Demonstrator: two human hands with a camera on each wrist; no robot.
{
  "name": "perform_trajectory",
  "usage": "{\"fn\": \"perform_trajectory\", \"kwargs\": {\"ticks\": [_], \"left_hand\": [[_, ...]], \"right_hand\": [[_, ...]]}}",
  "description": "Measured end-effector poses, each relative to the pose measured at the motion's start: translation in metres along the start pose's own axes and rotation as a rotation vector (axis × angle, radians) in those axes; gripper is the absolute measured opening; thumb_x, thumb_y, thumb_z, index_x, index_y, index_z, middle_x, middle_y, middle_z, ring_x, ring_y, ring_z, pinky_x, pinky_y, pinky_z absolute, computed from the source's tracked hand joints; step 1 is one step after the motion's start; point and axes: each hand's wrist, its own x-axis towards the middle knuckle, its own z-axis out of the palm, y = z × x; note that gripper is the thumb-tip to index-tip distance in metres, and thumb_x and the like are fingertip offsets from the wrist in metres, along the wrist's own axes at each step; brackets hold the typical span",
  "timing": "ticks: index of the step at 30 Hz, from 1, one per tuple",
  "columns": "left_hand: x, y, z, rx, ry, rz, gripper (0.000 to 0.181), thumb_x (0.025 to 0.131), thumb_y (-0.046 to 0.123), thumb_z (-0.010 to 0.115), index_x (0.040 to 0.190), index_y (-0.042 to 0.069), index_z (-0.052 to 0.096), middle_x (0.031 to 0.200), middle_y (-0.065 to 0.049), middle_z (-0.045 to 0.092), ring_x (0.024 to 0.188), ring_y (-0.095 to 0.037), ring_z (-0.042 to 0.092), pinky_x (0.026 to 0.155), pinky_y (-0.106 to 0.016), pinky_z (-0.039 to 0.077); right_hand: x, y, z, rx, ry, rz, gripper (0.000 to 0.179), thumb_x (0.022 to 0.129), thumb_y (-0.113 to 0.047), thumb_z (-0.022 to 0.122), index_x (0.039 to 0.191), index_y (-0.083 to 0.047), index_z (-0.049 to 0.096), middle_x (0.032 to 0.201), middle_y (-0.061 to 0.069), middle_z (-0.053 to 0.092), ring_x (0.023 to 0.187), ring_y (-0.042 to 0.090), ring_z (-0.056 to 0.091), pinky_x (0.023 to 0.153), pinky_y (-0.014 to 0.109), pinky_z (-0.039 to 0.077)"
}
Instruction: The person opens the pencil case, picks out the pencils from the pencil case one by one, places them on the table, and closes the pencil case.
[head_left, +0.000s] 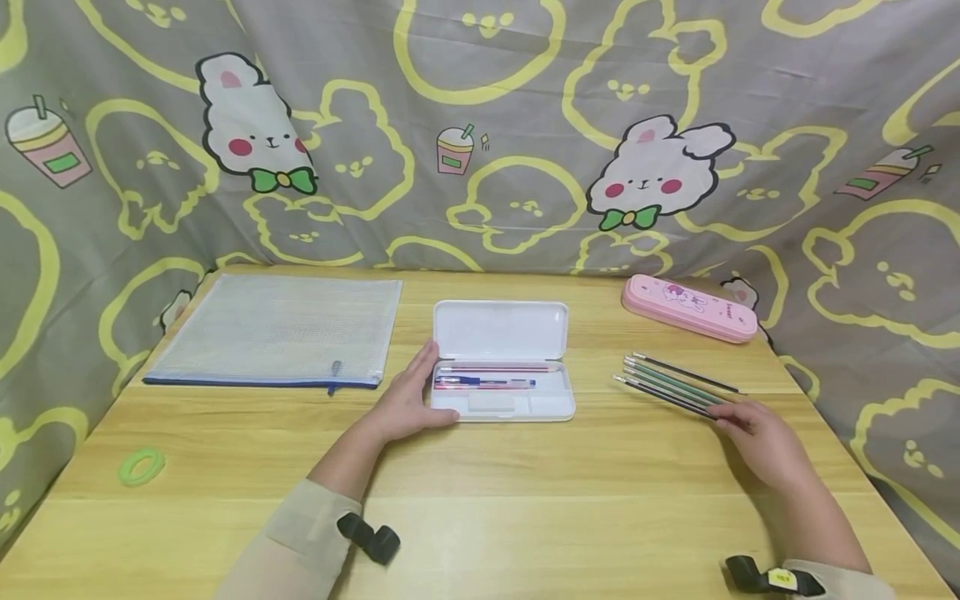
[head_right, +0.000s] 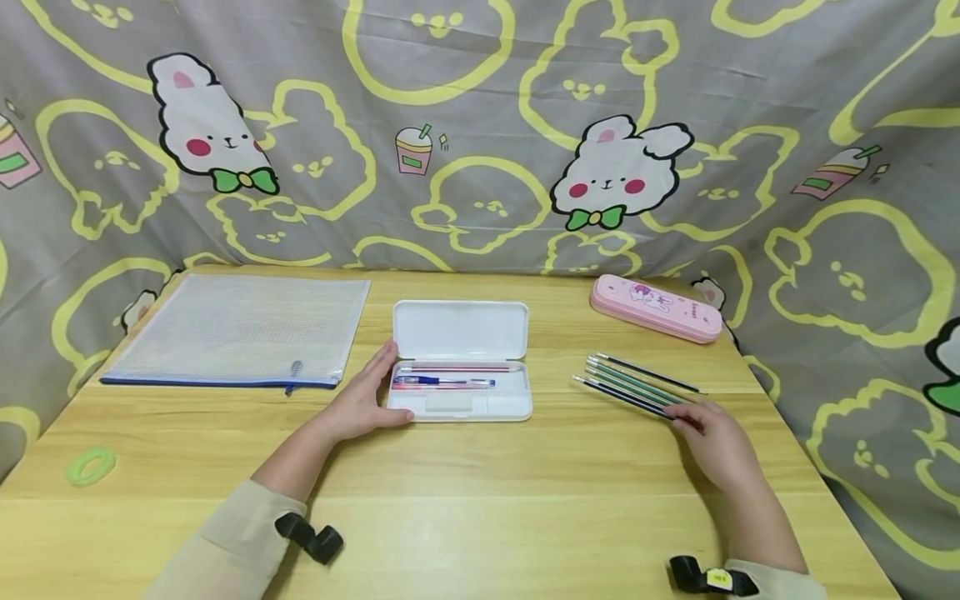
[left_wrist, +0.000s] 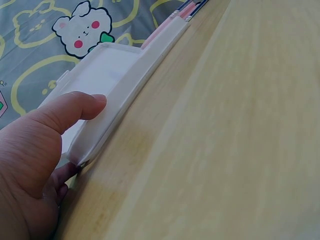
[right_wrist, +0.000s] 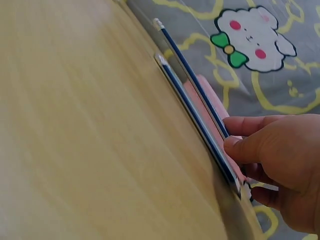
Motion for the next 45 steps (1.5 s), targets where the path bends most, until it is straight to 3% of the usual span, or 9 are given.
{"fn": "perform_trajectory", "kwargs": {"ticks": [4, 12, 34, 37, 39, 42, 45], "left_hand": [[0.0, 0.0, 0.0, -0.005, -0.004, -0.006, 0.118, 0.072, 0.037, 0.082, 0.158, 0.01, 0.006, 0.167, -0.005, 0.001, 0.152, -0.036, 0.007, 0.122, -0.058, 0.012], [0.001, -0.001, 0.001, -0.007, -0.004, 0.012, 0.118, 0.072, 0.038, 0.082, 0.158, 0.007, 0.007, 0.167, -0.008, 0.001, 0.152, -0.037, 0.008, 0.122, -0.057, 0.014], [0.002, -0.002, 0.001, -0.008, 0.004, 0.021, 0.119, 0.072, 0.038, 0.083, 0.158, 0.007, 0.007, 0.167, -0.009, 0.001, 0.152, -0.038, 0.008, 0.122, -0.056, 0.014], [0.002, -0.003, 0.001, -0.008, 0.001, 0.02, 0.119, 0.072, 0.038, 0.083, 0.158, 0.007, 0.007, 0.167, -0.009, 0.001, 0.152, -0.037, 0.007, 0.122, -0.056, 0.014], [0.001, -0.002, 0.001, -0.008, 0.0, 0.014, 0.119, 0.071, 0.038, 0.083, 0.158, 0.007, 0.007, 0.167, -0.008, 0.001, 0.153, -0.035, 0.007, 0.123, -0.054, 0.014], [0.001, -0.001, 0.001, -0.01, 0.001, 0.012, 0.119, 0.071, 0.037, 0.083, 0.158, 0.007, 0.007, 0.167, -0.007, 0.002, 0.153, -0.035, 0.007, 0.123, -0.054, 0.014], [0.001, -0.002, 0.001, -0.009, 0.004, 0.011, 0.119, 0.071, 0.037, 0.083, 0.158, 0.008, 0.007, 0.167, -0.007, 0.001, 0.153, -0.034, 0.007, 0.123, -0.053, 0.013]], "right_hand": [[-0.004, 0.008, 0.0, -0.01, -0.025, 0.046, 0.018, 0.096, -0.005, 0.056, 0.108, 0.0, 0.07, 0.115, 0.032, 0.06, 0.109, 0.053, 0.053, 0.089, 0.064, 0.04], [-0.006, 0.015, 0.0, -0.014, -0.052, 0.1, 0.02, 0.097, -0.006, 0.056, 0.11, 0.001, 0.069, 0.116, 0.031, 0.059, 0.11, 0.054, 0.051, 0.09, 0.064, 0.04], [-0.006, 0.012, -0.002, 0.014, -0.053, 0.135, 0.024, 0.099, -0.016, 0.056, 0.113, 0.0, 0.068, 0.119, 0.032, 0.058, 0.11, 0.052, 0.053, 0.086, 0.06, 0.043], [-0.004, 0.005, -0.002, 0.001, -0.008, 0.093, 0.023, 0.097, -0.017, 0.059, 0.111, -0.002, 0.07, 0.116, 0.029, 0.062, 0.103, 0.042, 0.059, 0.083, 0.051, 0.047], [-0.002, -0.002, -0.002, -0.005, 0.031, 0.051, 0.02, 0.095, -0.016, 0.062, 0.108, -0.004, 0.072, 0.111, 0.025, 0.066, 0.093, 0.02, 0.062, 0.077, 0.037, 0.049], [0.004, -0.015, 0.001, 0.009, 0.066, -0.006, 0.016, 0.093, -0.014, 0.065, 0.104, -0.006, 0.073, 0.103, 0.019, 0.07, 0.085, -0.005, 0.052, 0.069, 0.02, 0.044], [0.014, -0.032, 0.007, 0.031, 0.063, -0.043, 0.014, 0.093, -0.014, 0.066, 0.102, -0.008, 0.074, 0.102, 0.015, 0.07, 0.086, -0.006, 0.05, 0.07, 0.017, 0.044]]}}
